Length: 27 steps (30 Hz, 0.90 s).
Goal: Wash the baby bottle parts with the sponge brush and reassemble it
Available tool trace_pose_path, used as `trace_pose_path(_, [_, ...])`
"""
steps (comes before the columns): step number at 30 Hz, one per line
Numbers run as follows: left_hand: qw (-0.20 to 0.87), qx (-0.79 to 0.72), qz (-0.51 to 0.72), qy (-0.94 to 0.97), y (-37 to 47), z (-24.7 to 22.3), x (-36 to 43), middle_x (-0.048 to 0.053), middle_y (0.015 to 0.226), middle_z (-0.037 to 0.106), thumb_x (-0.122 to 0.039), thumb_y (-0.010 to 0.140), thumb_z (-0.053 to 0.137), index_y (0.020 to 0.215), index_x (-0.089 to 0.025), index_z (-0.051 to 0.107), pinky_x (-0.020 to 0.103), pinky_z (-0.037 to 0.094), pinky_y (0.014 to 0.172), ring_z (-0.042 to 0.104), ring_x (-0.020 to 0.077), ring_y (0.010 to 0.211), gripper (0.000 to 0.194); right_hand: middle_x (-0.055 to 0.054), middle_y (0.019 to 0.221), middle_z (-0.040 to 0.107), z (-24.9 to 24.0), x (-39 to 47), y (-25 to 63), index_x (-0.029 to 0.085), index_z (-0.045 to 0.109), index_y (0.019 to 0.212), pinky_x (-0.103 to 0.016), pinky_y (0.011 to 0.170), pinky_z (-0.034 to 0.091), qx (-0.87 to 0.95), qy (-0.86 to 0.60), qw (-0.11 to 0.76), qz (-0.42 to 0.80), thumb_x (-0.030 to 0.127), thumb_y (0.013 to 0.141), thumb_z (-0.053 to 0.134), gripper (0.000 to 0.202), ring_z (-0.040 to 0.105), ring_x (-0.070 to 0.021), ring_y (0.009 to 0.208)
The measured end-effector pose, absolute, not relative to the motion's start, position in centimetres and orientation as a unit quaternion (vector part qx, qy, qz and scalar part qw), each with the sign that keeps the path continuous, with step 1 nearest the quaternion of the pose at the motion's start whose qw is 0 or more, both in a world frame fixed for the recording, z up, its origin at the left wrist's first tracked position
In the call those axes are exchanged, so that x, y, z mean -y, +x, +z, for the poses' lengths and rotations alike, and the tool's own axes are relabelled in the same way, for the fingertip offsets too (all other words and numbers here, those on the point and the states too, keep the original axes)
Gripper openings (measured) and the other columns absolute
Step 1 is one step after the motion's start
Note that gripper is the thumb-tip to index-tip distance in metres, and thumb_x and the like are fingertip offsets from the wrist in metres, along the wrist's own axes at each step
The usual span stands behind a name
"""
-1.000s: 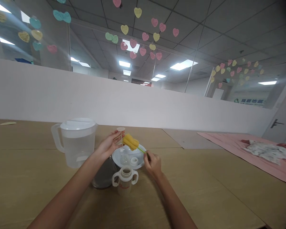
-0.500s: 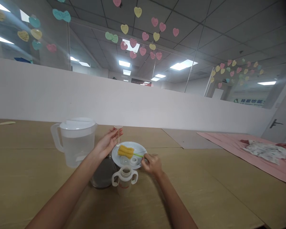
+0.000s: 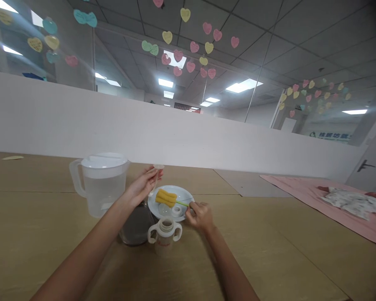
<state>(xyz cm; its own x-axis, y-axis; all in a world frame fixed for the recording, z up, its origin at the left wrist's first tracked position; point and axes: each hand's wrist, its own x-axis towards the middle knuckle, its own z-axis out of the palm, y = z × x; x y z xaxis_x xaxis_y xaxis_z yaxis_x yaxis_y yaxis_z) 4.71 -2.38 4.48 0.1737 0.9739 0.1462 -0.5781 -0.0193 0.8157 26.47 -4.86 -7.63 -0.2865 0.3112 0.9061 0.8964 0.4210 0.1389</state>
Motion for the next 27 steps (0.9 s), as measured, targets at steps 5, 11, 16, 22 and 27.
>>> trace_pose_path(5, [0.354, -0.38, 0.551, 0.653, 2.8, 4.9, 2.4, 0.001, 0.076, 0.065, -0.02, 0.064, 0.064, 0.079, -0.017, 0.053, 0.027, 0.047, 0.073, 0.062, 0.0149, 0.073, 0.02, 0.002, 0.044, 0.046, -7.4, 4.9, 26.8, 0.017, 0.051, 0.056, -0.024, 0.05, 0.024, 0.706, -0.439, 0.432, -0.349, 0.02, 0.077, 0.042, 0.023, 0.037, -0.0077, 0.041])
trace_pose_path(11, [-0.025, -0.549, 0.257, 0.795, 1.1, 3.9, 1.4, 0.004, 0.08, 0.064, -0.015, 0.07, 0.048, 0.078, -0.018, 0.052, 0.027, 0.042, 0.064, 0.06, 0.0188, 0.076, 0.009, 0.003, 0.044, 0.047, -7.6, 4.9, 26.9, 0.017, 0.053, 0.06, -0.023, 0.051, 0.025, 0.702, -0.454, 0.43, -0.342, 0.021, 0.078, 0.042, 0.022, 0.04, -0.008, 0.042])
trace_pose_path(16, [-0.05, -0.602, 0.124, 0.787, 0.5, 2.6, 0.8, 0.012, 0.084, 0.062, -0.01, 0.066, 0.049, 0.075, -0.014, 0.055, 0.028, 0.041, 0.063, 0.059, 0.0234, 0.082, 0.012, 0.003, 0.044, 0.048, -7.6, 4.8, 27.0, 0.017, 0.054, 0.061, -0.023, 0.05, 0.025, 0.697, -0.461, 0.434, -0.338, 0.021, 0.078, 0.042, 0.021, 0.04, -0.0083, 0.042])
trace_pose_path(22, [0.002, -0.624, 0.06, 0.779, 0.3, 1.8, 0.7, 0.01, 0.074, 0.065, -0.004, 0.056, 0.054, 0.072, -0.014, 0.058, 0.028, 0.043, 0.063, 0.062, 0.0221, 0.073, 0.019, 0.003, 0.043, 0.047, -7.6, 4.8, 26.9, 0.017, 0.053, 0.059, -0.023, 0.049, 0.024, 0.692, -0.467, 0.434, -0.34, 0.022, 0.079, 0.042, 0.023, 0.04, -0.0083, 0.041])
trace_pose_path(27, [0.069, -0.63, 0.045, 0.772, 0.3, 0.8, 0.2, 0.006, 0.045, 0.059, -0.001, 0.047, 0.058, 0.06, -0.013, 0.058, 0.031, 0.045, 0.054, 0.06, 0.0239, 0.05, 0.018, 0.003, 0.043, 0.048, -7.5, 4.8, 26.9, 0.017, 0.052, 0.06, -0.023, 0.05, 0.024, 0.694, -0.466, 0.43, -0.34, 0.022, 0.08, 0.042, 0.023, 0.039, -0.0083, 0.041])
